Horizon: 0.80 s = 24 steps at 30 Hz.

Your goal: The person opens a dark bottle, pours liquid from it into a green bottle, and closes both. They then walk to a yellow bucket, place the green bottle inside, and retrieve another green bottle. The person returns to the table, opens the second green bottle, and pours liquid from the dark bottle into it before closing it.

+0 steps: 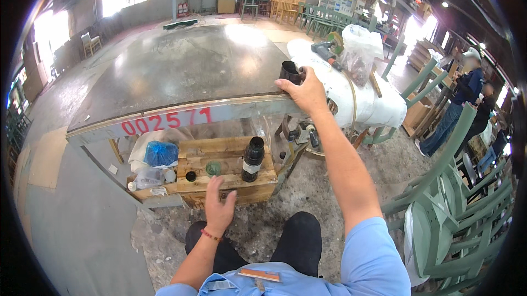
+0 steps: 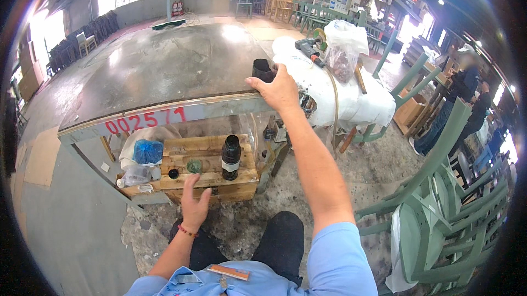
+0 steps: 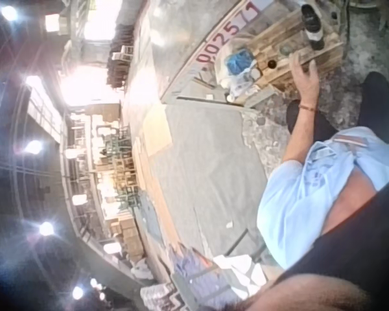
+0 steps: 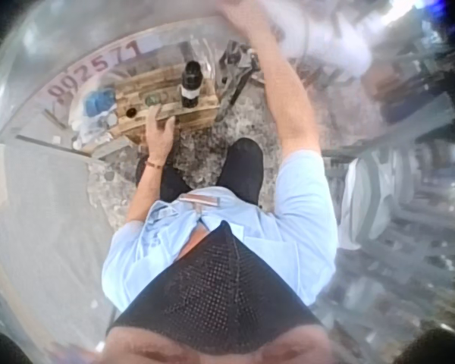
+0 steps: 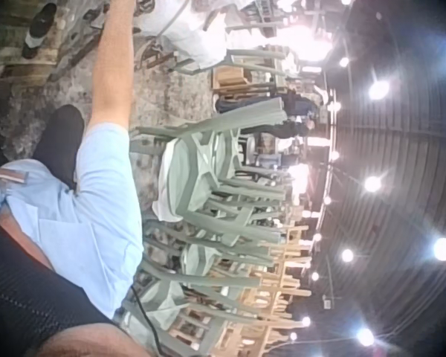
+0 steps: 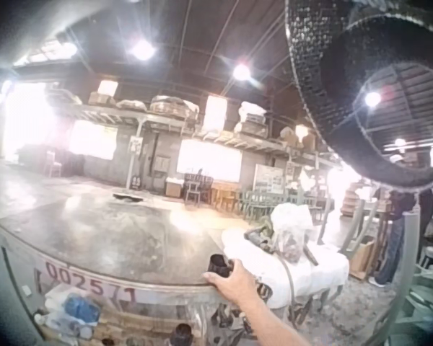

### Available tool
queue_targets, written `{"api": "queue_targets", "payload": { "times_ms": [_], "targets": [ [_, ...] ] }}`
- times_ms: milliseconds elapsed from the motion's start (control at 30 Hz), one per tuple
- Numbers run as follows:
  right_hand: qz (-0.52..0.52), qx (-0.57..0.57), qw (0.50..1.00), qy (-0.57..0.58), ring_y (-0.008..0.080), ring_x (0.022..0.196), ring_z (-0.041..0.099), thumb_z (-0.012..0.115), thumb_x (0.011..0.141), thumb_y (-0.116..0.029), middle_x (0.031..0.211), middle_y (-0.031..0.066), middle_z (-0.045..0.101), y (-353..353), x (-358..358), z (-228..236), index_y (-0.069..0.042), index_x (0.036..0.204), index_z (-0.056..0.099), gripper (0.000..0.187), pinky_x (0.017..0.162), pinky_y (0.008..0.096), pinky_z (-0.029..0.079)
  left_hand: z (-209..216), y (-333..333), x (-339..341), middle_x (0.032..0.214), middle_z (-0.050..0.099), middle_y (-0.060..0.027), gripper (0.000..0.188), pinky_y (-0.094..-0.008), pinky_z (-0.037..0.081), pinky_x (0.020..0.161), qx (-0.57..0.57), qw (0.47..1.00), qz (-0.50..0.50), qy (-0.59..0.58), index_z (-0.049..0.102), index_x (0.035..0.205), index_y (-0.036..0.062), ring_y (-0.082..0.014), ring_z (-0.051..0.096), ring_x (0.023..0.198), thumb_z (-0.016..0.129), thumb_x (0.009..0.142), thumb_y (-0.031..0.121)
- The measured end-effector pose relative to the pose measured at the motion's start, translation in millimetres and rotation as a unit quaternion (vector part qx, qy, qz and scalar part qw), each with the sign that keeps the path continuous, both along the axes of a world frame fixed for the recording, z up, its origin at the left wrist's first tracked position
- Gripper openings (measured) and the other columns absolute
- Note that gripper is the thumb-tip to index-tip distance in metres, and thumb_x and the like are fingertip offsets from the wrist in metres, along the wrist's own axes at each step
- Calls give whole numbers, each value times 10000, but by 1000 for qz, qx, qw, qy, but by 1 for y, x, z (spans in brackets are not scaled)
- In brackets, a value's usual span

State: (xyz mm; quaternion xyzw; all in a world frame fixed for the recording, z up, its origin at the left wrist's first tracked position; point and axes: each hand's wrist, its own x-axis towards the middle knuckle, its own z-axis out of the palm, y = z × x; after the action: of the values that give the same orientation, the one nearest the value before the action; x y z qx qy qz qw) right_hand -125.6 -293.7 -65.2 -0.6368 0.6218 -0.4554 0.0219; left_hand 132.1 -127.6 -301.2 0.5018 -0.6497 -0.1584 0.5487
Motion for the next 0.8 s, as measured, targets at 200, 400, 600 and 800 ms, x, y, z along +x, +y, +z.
{"api": "queue_targets", "payload": {
  "times_ms": [200, 400, 600, 800],
  "targets": [
    [59, -66, 996, -33, 350, 1056, 669, 821, 733, -399, 1153, 240, 674, 13, 1, 2, 44, 1309, 533, 782, 939, 405, 509, 17, -40, -46, 1371, 529, -263, 680, -438, 375, 1118, 84, 995, -52, 30, 450, 1390, -38, -406, 464, 1342, 779, 835, 179],
    [155, -90, 980, -80, 236, 981, 637, 825, 737, -215, 1108, 127, 657, 80, 8, -12, -27, 1274, 552, 631, 892, 362, 501, 24, -79, -61, 1353, 538, -275, 852, -435, 424, 1070, 80, 992, -88, 48, 391, 1423, -57, -408, 527, 1277, 843, 774, 261],
    [223, -85, 968, -74, 205, 1004, 592, 800, 741, -133, 1145, 104, 590, 134, 2, -57, -44, 1258, 561, 577, 899, 335, 479, 10, -110, -63, 1229, 626, -261, 822, -432, 498, 953, 87, 993, -76, 35, 414, 1412, -40, -391, 635, 1129, 829, 782, 285],
    [196, -26, 980, -25, 179, 1086, 599, 807, 723, -31, 1208, 83, 573, 160, -15, -104, -31, 1272, 536, 612, 954, 314, 483, 14, -93, -69, 1213, 642, -214, 686, -417, 504, 946, 111, 986, -116, 38, 493, 1349, 21, -361, 647, 1112, 820, 775, 208]
  ]
}}
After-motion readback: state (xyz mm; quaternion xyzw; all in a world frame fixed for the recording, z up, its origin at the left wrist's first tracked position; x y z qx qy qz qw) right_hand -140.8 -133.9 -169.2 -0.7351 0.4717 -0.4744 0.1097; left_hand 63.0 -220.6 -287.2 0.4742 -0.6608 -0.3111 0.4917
